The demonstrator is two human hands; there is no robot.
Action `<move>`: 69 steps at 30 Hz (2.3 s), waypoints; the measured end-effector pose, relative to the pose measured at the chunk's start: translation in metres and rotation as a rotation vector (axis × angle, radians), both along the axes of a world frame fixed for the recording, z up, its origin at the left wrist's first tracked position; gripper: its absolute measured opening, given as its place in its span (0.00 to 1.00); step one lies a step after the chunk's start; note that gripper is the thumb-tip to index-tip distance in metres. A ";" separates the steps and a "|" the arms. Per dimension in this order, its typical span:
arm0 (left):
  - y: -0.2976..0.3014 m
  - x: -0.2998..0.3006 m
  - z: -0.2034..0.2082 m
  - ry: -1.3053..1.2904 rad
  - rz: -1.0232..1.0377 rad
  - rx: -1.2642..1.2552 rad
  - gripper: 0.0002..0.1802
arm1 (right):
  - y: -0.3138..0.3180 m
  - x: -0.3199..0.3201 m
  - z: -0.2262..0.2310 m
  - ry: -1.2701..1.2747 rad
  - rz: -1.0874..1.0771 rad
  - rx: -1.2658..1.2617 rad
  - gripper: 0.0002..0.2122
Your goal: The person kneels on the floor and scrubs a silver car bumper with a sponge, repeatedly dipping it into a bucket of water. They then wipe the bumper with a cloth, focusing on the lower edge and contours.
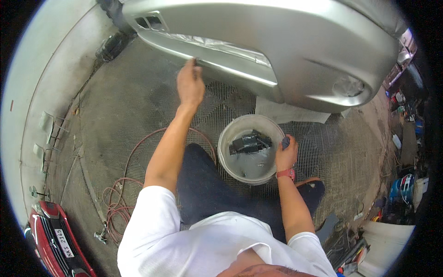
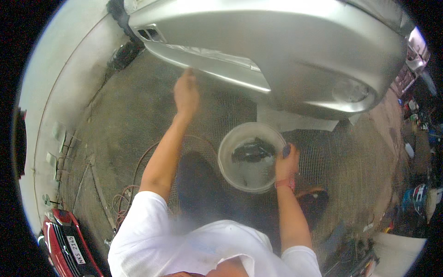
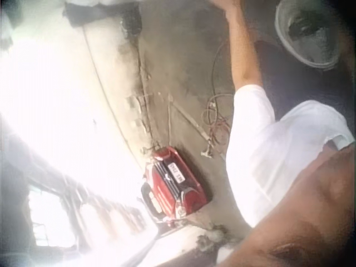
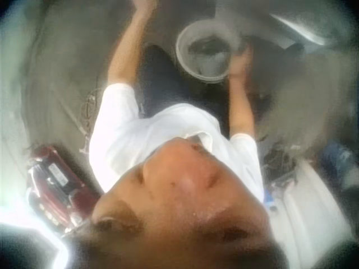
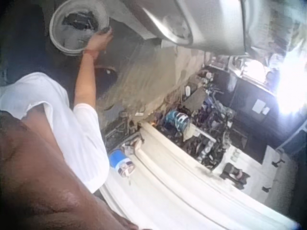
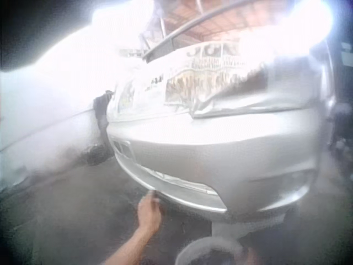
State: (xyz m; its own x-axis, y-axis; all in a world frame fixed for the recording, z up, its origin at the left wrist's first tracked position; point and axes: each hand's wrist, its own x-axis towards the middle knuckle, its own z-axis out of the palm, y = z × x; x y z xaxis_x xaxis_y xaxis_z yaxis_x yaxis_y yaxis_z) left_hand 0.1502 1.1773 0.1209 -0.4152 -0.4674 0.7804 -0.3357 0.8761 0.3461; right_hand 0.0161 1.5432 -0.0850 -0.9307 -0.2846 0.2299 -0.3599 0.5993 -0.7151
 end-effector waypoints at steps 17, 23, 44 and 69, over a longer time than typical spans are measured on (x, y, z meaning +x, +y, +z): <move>0.056 -0.156 0.074 0.375 -0.066 -0.141 0.48 | 0.008 -0.002 0.002 -0.077 0.007 0.035 0.25; -0.005 -0.130 0.120 0.636 0.022 0.235 0.44 | 0.001 0.002 -0.006 -0.005 0.028 0.021 0.24; -0.071 -0.105 0.145 0.466 0.093 -0.099 0.39 | 0.003 0.002 -0.008 0.002 0.009 0.009 0.24; -0.138 -0.055 0.203 0.139 0.191 0.292 0.45 | 0.011 0.000 -0.023 0.064 -0.037 0.058 0.22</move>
State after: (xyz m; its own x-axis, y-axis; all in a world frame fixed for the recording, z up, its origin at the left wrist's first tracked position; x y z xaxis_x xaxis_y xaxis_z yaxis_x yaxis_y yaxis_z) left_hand 0.0949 1.0388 0.3236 -0.1988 -0.7376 0.6453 -0.4157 0.6598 0.6260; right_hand 0.0158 1.5546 -0.1078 -0.9248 -0.2652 0.2729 -0.3805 0.6528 -0.6550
